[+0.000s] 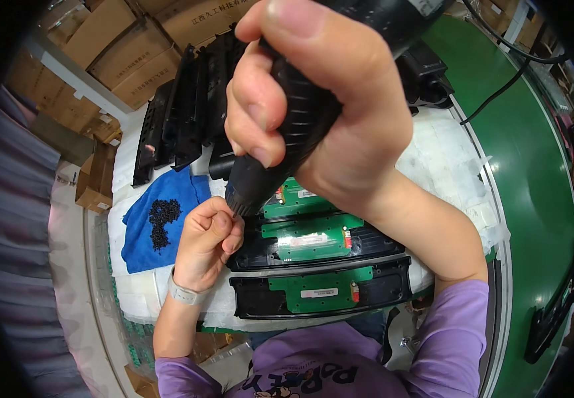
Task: Assembling printer toner cartridges by attaching components and securing them with an electric screwdriver.
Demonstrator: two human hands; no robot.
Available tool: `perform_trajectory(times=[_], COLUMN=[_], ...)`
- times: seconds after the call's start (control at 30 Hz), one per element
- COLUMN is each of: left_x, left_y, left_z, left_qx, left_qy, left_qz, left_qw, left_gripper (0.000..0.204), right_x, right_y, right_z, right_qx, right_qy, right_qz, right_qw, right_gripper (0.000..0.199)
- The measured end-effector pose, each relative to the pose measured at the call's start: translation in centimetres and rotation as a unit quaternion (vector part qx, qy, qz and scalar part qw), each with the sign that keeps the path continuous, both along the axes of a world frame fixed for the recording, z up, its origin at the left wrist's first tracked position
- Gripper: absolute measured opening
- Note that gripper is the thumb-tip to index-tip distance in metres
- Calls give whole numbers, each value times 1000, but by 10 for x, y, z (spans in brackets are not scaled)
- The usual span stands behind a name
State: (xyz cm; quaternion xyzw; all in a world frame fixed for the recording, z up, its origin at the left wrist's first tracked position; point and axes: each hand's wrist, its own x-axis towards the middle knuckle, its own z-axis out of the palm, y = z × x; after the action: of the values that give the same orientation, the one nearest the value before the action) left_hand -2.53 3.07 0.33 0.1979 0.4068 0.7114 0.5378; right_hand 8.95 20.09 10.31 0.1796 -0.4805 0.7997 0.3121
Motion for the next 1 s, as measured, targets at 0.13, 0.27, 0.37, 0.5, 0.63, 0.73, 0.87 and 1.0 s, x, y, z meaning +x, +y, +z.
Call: perform_trajectory(times=[0.13,0.27,0.37,0.5,0.63,0.73,0.87,1.0], left_x=[4,6,4,7,8,9,-5,-6], left_y=[1,2,1,0,1,4,3,6], left_z=[0,1,-4,-5,-3,4,8,5], left_qx=[-16,-37,-38,-26,-28,-64,-31,-3], left_qy=[27,56,85,90,99,176,117,56], left_qz=[15,10,8,3,10,76,155,164], left_qw=[999,998,996,996,995,979,980,985], left_gripper=[12,16,18,20,24,33,38,20], right_x=[5,2,0,-2,-5,-12,-15,-21], right_y=[-10,3,0,-3,-7,-6,-13,-22], right_z=[-1,-10,-12,-12,-15,-17,-22,-33], right_qx=[0,24,27,1,-35,-22,108,124], right_qy=[-26,-2,-13,-12,-6,-46,-134,-130], right_qz=[-33,-4,-5,-16,-48,-47,-63,-56], right_qw=[999,1000,1000,1000,998,998,983,982], right_gripper=[43,42,41,39,36,33,26,25])
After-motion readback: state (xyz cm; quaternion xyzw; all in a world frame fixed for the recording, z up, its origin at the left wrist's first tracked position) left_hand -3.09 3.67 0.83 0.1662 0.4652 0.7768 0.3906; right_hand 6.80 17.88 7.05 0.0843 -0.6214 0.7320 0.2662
